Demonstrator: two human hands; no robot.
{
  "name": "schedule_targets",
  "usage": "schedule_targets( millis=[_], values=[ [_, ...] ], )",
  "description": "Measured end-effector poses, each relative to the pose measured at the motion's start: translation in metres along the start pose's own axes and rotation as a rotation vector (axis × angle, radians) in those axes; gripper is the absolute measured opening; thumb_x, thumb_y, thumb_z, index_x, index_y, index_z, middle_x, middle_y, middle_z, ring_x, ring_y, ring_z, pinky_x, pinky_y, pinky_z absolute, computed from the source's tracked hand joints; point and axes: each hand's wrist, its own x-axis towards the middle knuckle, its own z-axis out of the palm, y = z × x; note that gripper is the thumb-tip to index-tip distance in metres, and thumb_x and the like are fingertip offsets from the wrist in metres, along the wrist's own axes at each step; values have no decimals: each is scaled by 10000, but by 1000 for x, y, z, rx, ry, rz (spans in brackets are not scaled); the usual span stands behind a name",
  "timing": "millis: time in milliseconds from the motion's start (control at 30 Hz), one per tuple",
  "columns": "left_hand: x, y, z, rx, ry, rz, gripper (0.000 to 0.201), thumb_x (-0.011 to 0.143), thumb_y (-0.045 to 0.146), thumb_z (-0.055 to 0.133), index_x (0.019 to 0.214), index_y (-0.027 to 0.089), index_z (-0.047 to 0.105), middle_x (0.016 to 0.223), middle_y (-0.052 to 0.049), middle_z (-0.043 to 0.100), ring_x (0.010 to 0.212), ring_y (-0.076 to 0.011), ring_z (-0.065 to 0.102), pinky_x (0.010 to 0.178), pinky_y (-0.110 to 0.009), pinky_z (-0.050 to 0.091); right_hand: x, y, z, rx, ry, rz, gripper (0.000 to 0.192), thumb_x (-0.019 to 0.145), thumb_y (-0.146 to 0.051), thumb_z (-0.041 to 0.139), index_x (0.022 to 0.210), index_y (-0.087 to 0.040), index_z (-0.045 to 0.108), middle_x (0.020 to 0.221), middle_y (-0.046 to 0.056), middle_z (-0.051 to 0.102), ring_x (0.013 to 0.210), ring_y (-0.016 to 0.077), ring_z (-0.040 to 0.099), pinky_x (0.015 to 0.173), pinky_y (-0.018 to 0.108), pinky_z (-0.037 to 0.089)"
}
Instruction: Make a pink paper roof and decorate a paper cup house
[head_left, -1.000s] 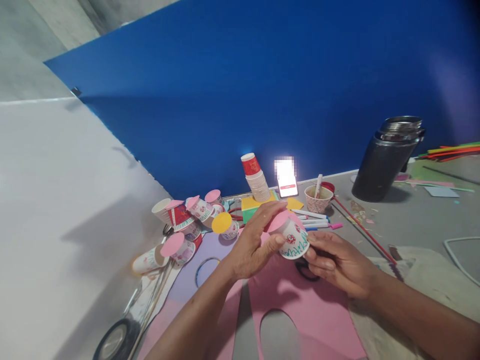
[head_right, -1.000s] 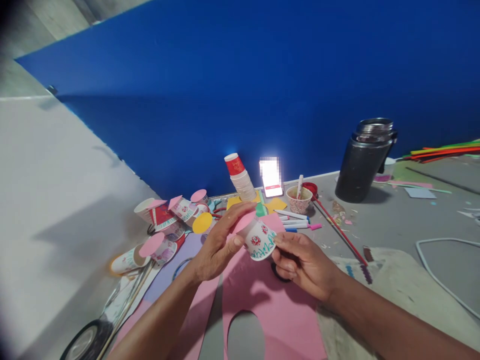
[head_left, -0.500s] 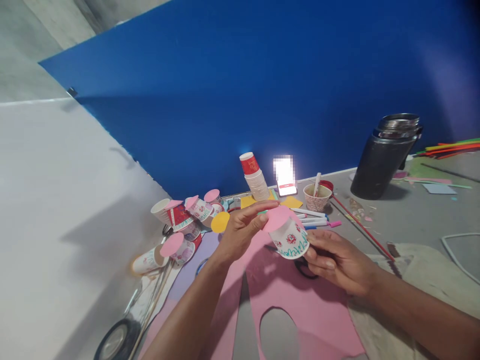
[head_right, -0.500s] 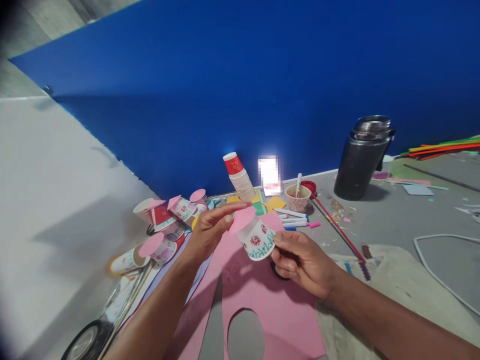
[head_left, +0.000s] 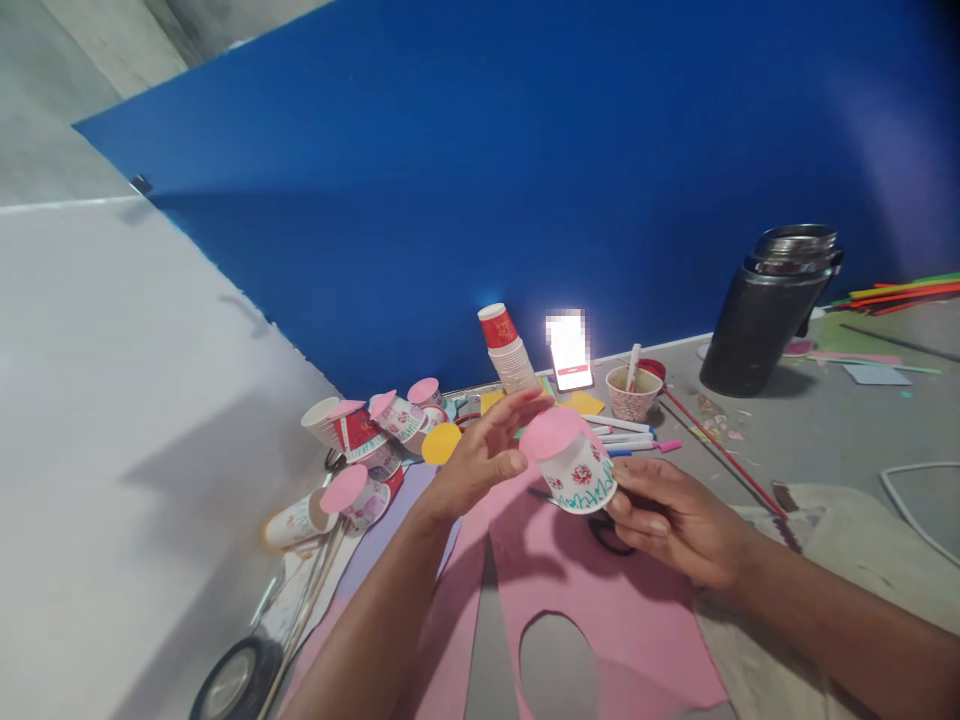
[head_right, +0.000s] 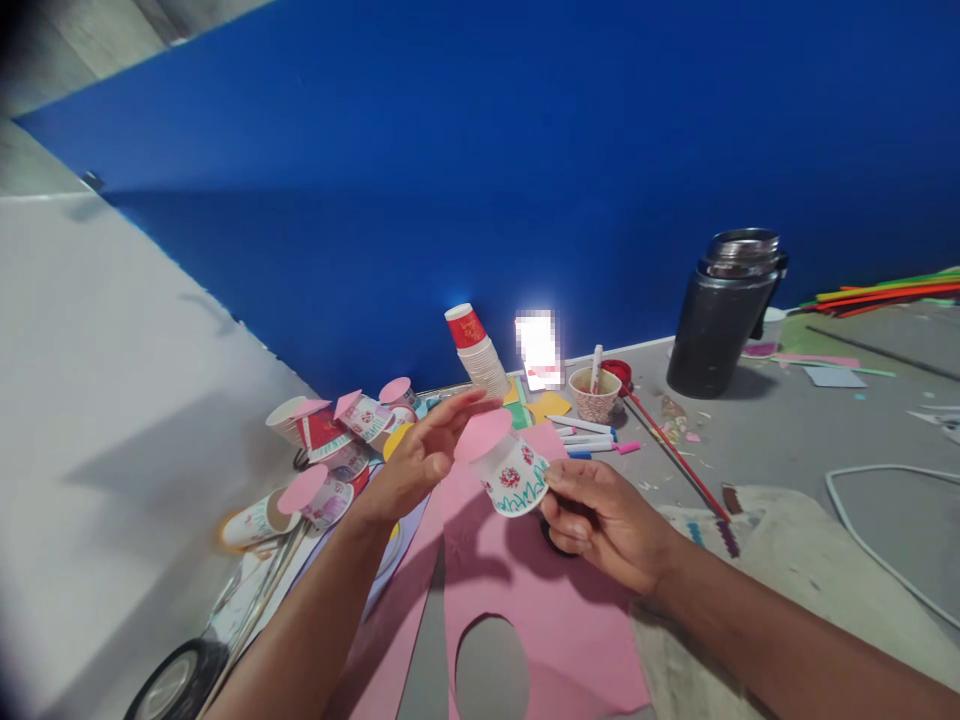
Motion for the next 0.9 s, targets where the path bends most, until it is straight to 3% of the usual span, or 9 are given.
schedule_targets(
  millis=[133, 333, 433, 533, 667, 767, 900],
  values=[
    [1, -7, 4, -88, 0, -42, 900, 702, 506, 996, 1494, 341, 601, 1552, -124, 618, 1501, -368, 527, 1212, -547, 474, 1, 0, 1, 3, 12, -8, 392, 781, -418, 965, 686, -127, 719, 587, -44, 550, 429, -13, 253, 438, 156, 295],
    [1, -5, 25, -27, 168, -76, 899, 690, 377, 1007, 1484, 315, 589, 1356, -112, 699, 1327, -348, 655, 1067, -495, 587, 2, 2, -1, -19, 47, 1, 419, 756, -473, 975, 684, -138, 733, 584, -45, 540, 437, -4, 253, 445, 177, 304],
    [5, 0, 17, 43, 295, -71, 821, 656, 337, 1003, 1397, 346, 651, 1315, -89, 726, 1198, -335, 719, 940, -473, 643, 3, 3, -3, -22, 127, -10, 410, 719, -504, 987, 778, -153, 782, 689, -4, 647, 456, 8, 305, 448, 192, 318],
    [19, 15, -23, 167, 528, -40, 835, 625, 299, 983, 1381, 256, 631, 1290, -103, 732, 1085, -307, 745, 858, -441, 647, 4, 3, -5, -44, 197, -7, 462, 677, -539, 995, 901, -169, 833, 686, -2, 656, 465, 34, 355, 454, 216, 338],
    [33, 44, -107, 327, 812, 13, 831, 657, 260, 923, 1397, 182, 554, 1260, -105, 718, 1099, -243, 705, 924, -365, 598, 3, 4, -8, -73, 216, 29, 468, 681, -551, 982, 903, -164, 841, 679, -5, 643, 474, 45, 372, 491, 250, 383],
    [26, 58, -161, 540, 1064, -90, 705, 691, 251, 868, 1333, 188, 584, 1188, -75, 722, 1008, -196, 720, 894, -325, 591, 1, 6, -8, -70, 202, 43, 425, 728, -538, 956, 912, -173, 837, 699, 5, 653, 491, 52, 384, 510, 258, 382],
    [4, 51, -194, 617, 1163, -211, 623, 730, 263, 829, 1297, 164, 590, 1102, -73, 713, 870, -184, 727, 794, -328, 604, -2, 9, -7, -82, 168, 59, 391, 769, -530, 931, 896, -174, 830, 700, 18, 655, 502, 52, 389, 510, 244, 340]
  ],
)
